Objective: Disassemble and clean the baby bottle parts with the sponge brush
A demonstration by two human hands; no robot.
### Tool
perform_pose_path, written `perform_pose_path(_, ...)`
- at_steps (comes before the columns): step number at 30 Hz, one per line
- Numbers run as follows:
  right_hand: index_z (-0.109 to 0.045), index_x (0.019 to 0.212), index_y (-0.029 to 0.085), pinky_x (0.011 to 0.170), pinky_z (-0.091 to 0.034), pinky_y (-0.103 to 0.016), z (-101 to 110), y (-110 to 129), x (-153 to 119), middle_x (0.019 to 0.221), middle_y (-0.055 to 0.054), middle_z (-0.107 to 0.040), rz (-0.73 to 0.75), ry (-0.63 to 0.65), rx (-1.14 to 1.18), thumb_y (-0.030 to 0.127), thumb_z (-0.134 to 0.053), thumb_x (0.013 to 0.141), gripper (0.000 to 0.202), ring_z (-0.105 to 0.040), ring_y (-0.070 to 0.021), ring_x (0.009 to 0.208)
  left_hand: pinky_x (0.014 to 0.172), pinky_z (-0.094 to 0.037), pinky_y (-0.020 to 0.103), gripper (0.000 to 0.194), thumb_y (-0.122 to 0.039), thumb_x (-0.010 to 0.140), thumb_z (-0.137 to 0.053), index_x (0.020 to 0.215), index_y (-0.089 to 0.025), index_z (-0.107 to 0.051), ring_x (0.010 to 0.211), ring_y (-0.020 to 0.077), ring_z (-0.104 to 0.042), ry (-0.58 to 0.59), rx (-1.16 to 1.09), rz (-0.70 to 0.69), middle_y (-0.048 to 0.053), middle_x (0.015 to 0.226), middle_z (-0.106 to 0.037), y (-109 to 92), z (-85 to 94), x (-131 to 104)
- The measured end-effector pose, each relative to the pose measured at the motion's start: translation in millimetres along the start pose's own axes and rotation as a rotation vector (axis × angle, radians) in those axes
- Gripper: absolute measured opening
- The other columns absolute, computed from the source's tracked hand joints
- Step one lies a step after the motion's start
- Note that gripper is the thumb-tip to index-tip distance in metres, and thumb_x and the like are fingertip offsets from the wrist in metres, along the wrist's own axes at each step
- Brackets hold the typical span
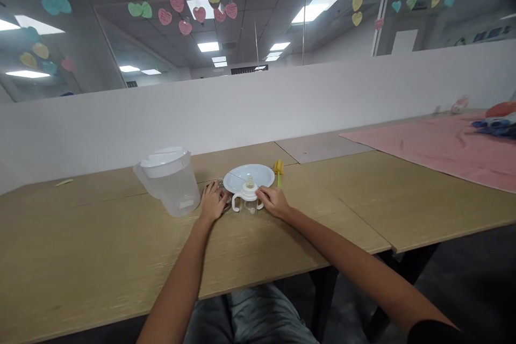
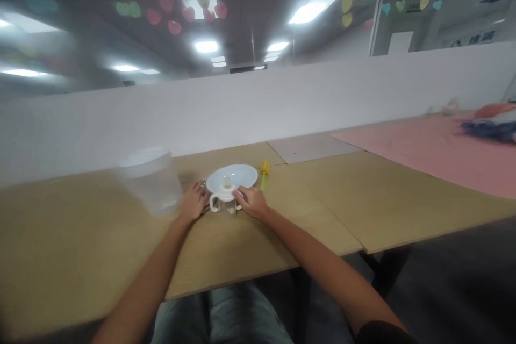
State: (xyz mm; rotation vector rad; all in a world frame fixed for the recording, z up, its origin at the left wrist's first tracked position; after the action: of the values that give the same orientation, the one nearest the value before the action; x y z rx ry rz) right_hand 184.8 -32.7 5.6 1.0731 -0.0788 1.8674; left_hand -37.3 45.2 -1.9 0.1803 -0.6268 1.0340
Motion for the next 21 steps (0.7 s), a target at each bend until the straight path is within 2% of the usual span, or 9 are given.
perform_pose_path(3, -0.056, 0.068, 0.017, 0.054, -0.027, -0.022, -1.1, -1.2, -1.5, 0.056, 0.000, -0.053, 0.006, -0.016, -0.001, 0.042, -0.031, 0.093, 0.044, -0.045, -0.0107, 0.053, 0.104, -0.028, 0.053, 0.037, -0.038, 0.087, -0.039, 0.071, -0.016, -0.064, 0.128, 0.0304, -0.036, 0.033, 0.027, -0.008, 0.013, 0.132, -0.050, 0.5, -0.1, -0.8)
perform_pose_path(8, -0.054, 0.069, 0.017, 0.054, -0.026, -0.023, 1.9, 5.1, -3.8, 0.055, 0.000, -0.052, 0.087, -0.021, -0.092, 0.041, -0.030, 0.093, 0.042, -0.043, -0.0104, 0.050, 0.102, -0.032, 0.045, 0.028, -0.037, 0.083, -0.045, 0.072, -0.018, -0.063, 0.118, 0.0261, -0.044, -0.060, 0.049, -0.008, 0.010, 0.123, -0.056, -2.7, 6.2, -6.3)
perform_pose_path(12, -0.053, 0.073, 0.016, 0.055, -0.026, -0.024, -0.3, 8.3, -6.6, 0.057, -0.001, -0.054, 0.153, -0.030, -0.157, 0.037, -0.024, 0.095, 0.042, -0.044, -0.0112, 0.052, 0.091, -0.041, 0.042, 0.026, -0.034, 0.083, -0.045, 0.068, -0.018, -0.060, 0.099, 0.0254, -0.053, -0.133, 0.058, 0.076, 0.010, 0.098, -0.062, -5.3, 16.1, -6.8)
perform_pose_path(15, -0.052, 0.074, 0.017, 0.055, -0.026, -0.025, -2.9, 8.6, -8.8, 0.058, -0.002, -0.054, 0.177, -0.029, -0.180, 0.036, -0.023, 0.096, 0.042, -0.044, -0.0121, 0.052, 0.082, -0.044, 0.040, 0.025, -0.030, 0.083, -0.041, 0.070, -0.018, -0.058, 0.088, 0.0252, -0.055, -0.184, 0.064, 0.144, 0.010, 0.082, -0.060, -7.2, 22.0, -6.8)
perform_pose_path(18, -0.052, 0.073, 0.017, 0.055, -0.027, -0.026, -4.3, 8.3, -9.2, 0.060, -0.002, -0.055, 0.206, -0.022, -0.205, 0.036, -0.022, 0.096, 0.042, -0.046, -0.0128, 0.054, 0.079, -0.044, 0.039, 0.023, -0.033, 0.081, -0.044, 0.085, -0.015, -0.058, 0.089, 0.0258, -0.055, -0.220, 0.064, 0.213, 0.011, 0.089, -0.059, -8.2, 24.0, -7.5)
perform_pose_path(21, -0.052, 0.073, 0.017, 0.056, -0.027, -0.026, -4.2, 7.5, -7.7, 0.062, -0.003, -0.056, 0.234, -0.028, -0.233, 0.037, -0.020, 0.096, 0.044, -0.048, -0.0133, 0.056, 0.081, -0.043, 0.040, 0.031, -0.038, 0.080, -0.048, 0.097, -0.014, -0.056, 0.094, 0.0273, -0.056, -0.166, 0.061, 0.265, 0.012, 0.095, -0.060, -8.2, 21.7, -8.3)
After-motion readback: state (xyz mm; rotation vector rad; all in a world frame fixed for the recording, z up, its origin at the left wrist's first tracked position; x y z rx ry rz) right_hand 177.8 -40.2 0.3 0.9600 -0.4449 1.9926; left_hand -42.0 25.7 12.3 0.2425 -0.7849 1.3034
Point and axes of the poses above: each hand's wrist, its own x-axis towards the middle knuckle, its own z-axis out of the back of the hand, y = z × x, the point moved 1 cm from there along x, towards the middle knuckle
